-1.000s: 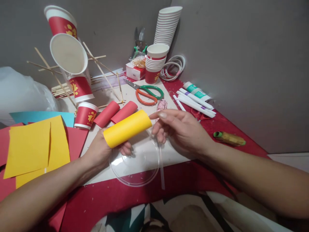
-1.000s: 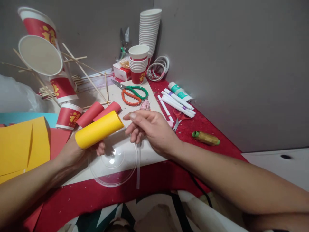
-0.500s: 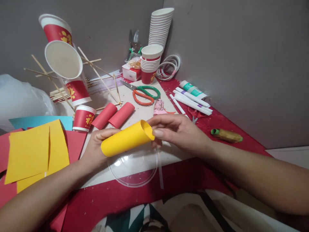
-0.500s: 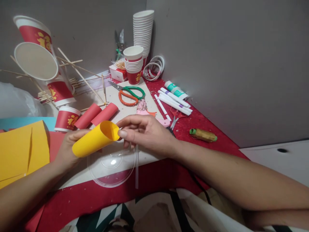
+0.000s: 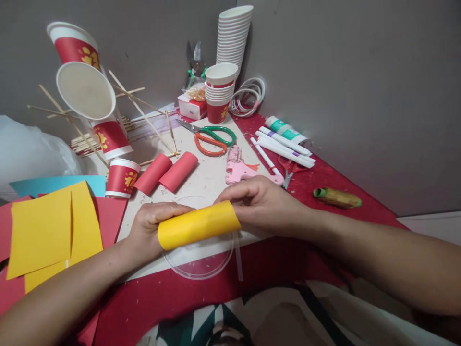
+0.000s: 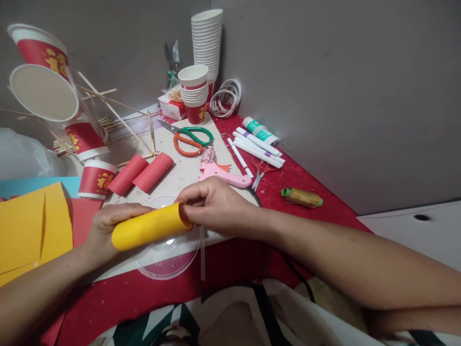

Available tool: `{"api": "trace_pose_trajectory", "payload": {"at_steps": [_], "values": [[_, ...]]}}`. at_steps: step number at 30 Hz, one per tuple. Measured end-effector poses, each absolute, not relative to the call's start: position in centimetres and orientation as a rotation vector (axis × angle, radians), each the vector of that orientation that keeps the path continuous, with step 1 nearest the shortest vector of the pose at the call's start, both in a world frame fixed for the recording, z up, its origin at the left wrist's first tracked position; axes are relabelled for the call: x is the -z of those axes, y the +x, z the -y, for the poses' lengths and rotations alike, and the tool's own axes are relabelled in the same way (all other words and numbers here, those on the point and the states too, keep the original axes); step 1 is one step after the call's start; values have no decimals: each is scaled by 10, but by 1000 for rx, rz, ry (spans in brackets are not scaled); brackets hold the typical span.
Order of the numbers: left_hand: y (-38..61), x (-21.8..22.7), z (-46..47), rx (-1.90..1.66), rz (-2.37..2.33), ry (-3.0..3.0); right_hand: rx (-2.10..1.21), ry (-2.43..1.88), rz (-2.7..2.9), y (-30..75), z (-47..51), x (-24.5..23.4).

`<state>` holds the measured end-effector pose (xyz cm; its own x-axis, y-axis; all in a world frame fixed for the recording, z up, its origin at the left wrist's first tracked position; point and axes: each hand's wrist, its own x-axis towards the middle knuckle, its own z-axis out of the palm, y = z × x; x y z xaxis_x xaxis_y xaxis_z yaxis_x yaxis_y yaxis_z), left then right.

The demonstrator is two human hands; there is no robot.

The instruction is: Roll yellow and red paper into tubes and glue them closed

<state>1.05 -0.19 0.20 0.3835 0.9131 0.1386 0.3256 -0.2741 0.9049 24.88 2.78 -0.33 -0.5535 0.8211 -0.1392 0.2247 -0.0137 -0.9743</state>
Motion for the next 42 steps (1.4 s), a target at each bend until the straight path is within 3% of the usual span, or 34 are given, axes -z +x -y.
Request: {"api": "trace_pose_trajectory", "payload": {"at_steps": [7,15,26,32,42], "values": [[7,-5,7,-886,-1077,1979,-1078,-819,2114,252,-22,2],[4,4,9,-866,-1063,2189,-957,-684,2181,254,-25,8],[12,-5,1,-1044,-1289,1422,-1367,-938,1494,263,-48,-13],[10,-38,-24,-1019,-1263,927,-1626,-819,1021,267,-66,-19],[26,-91,-53,-915,-1234,1003,-1738,-820,941,266,-62,-10]]}}
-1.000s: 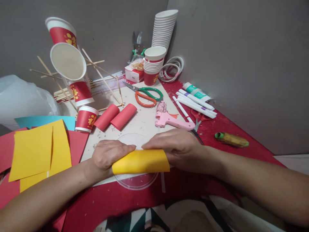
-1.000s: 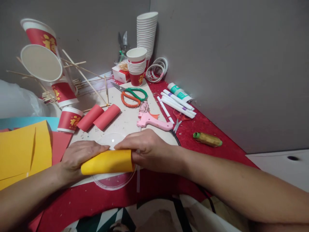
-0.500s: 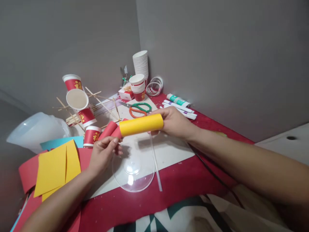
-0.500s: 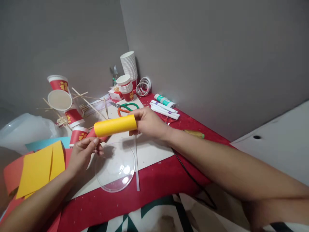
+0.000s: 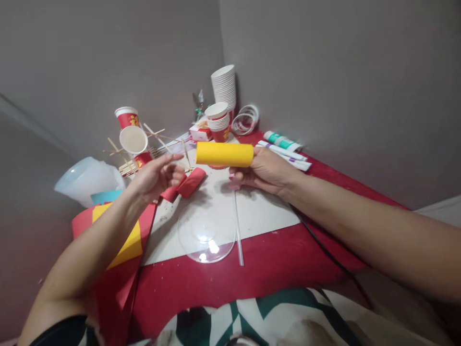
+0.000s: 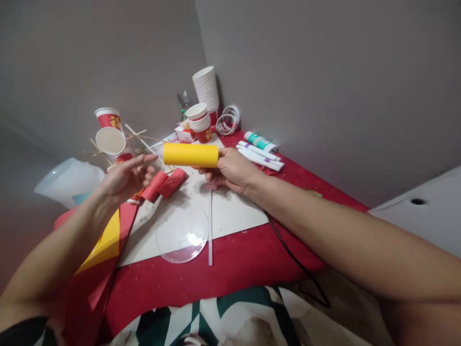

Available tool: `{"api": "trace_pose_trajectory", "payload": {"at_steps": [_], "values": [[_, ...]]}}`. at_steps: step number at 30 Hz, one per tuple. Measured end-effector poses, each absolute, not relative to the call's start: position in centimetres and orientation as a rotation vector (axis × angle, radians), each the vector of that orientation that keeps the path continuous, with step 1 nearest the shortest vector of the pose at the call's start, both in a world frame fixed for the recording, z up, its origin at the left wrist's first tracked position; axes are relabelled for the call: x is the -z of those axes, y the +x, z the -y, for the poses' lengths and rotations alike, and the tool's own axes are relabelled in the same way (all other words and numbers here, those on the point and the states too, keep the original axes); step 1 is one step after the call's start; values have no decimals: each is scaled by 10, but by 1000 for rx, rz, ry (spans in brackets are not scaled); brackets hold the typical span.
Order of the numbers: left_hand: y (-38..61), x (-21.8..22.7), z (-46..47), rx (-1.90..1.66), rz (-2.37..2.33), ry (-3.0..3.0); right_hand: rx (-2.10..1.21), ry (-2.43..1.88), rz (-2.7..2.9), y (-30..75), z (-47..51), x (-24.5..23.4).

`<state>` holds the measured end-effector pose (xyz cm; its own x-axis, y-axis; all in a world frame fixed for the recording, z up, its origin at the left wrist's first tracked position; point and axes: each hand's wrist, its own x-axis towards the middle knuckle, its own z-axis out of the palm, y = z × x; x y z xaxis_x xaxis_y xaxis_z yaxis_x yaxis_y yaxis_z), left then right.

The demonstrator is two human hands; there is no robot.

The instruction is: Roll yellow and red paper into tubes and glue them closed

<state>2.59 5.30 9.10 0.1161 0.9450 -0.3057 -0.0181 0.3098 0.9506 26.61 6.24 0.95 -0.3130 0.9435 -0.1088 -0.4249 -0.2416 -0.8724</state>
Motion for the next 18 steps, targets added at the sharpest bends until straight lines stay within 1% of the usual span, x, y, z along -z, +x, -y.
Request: {"api": "trace_pose_trajectory", "payload": {"at_steps": [7,9,13,18], "values": [[20,-106,-106,-1204,-1316,1249,-1722,-908,953,264,-59,-6],[14,-106,-108,-1222,-1321,1290,-1739,-919,951,263,-57,-9],[6,-95,-83,-1034,-1300,1357,-1722,-898,954,263,-55,-12],[10,-73,-35,-744,-1184,1214,-1758,-834,1030,262,-54,-7]]}}
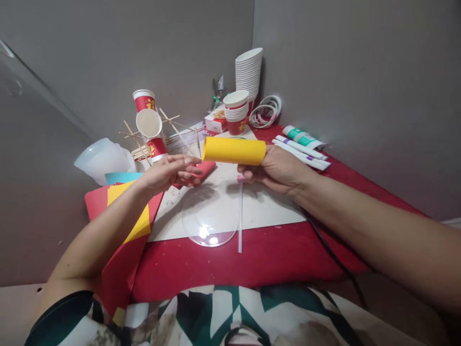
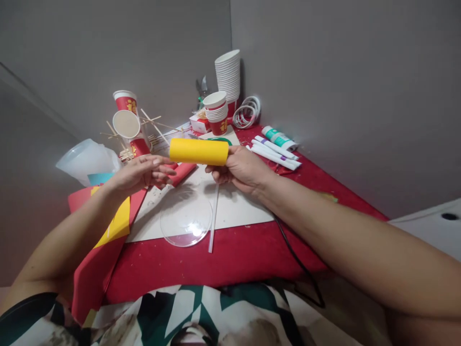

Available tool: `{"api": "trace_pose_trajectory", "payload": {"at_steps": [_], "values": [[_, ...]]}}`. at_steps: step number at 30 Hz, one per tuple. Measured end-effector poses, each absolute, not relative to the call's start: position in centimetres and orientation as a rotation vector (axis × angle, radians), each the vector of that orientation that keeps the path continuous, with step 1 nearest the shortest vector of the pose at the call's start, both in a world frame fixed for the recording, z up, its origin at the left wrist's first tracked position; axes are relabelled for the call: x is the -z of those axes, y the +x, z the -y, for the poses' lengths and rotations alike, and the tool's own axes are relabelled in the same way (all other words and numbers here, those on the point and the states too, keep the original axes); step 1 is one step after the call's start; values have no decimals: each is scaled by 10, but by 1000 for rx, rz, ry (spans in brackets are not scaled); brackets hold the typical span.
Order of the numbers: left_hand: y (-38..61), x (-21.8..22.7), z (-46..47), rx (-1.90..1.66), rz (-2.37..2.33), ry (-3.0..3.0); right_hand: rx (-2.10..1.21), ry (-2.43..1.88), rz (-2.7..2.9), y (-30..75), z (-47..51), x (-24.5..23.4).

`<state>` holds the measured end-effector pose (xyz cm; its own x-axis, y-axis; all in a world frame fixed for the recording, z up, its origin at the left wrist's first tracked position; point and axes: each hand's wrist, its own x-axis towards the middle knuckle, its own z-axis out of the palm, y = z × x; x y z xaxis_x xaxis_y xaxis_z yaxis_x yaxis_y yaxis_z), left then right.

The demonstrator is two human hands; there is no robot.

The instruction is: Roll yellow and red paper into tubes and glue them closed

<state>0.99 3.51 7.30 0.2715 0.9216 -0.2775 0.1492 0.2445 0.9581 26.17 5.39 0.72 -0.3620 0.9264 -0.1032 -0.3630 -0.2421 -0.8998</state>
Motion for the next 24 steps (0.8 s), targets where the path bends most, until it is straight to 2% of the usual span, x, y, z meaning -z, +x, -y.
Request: {"api": "trace_pose_trajectory", "payload": {"at_steps": [5,14,24], "values": [[29,-58,-5,-723,-1087,1127,-1787,-803,1311,257,-48,0],[39,-28,26,-871,-1317,1382,-1871,-715,1681,250,-31,-1],[49,-12,63,-944,-1354,1351,-1779,-584,1929,250,-17,-6]]}}
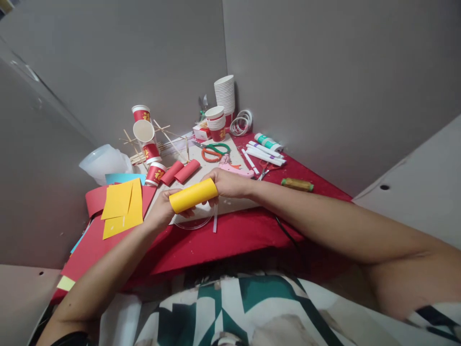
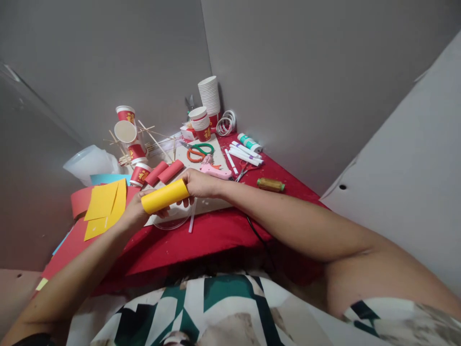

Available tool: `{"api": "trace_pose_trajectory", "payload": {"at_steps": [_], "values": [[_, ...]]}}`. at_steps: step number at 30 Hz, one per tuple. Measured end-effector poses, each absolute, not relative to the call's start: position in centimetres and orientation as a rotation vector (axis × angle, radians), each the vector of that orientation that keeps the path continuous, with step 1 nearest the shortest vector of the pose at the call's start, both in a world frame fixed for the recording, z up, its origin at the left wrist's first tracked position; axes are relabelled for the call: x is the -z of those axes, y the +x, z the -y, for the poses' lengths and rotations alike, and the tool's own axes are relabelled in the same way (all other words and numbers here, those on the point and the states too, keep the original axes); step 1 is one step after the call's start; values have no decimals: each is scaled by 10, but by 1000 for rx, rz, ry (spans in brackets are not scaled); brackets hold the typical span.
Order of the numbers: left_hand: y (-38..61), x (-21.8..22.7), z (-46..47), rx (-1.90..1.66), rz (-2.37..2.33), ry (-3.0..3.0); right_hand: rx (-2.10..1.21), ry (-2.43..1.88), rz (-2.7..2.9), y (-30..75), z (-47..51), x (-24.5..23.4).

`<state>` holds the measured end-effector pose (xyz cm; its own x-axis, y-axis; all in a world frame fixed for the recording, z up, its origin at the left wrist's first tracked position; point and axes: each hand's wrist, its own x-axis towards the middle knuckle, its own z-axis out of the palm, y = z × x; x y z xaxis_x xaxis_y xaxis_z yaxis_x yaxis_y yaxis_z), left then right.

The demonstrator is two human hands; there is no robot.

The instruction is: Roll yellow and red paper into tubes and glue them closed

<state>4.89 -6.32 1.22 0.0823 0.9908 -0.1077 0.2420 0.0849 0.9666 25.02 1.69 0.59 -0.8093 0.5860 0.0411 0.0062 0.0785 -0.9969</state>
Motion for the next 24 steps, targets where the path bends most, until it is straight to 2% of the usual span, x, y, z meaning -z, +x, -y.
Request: {"api": "trace_pose_trajectory", "payload": {"at_steps": [24], "values": [[55,16,50,-1050,-1364,1340,-1732,-640,1978,254,-31,3]]}}
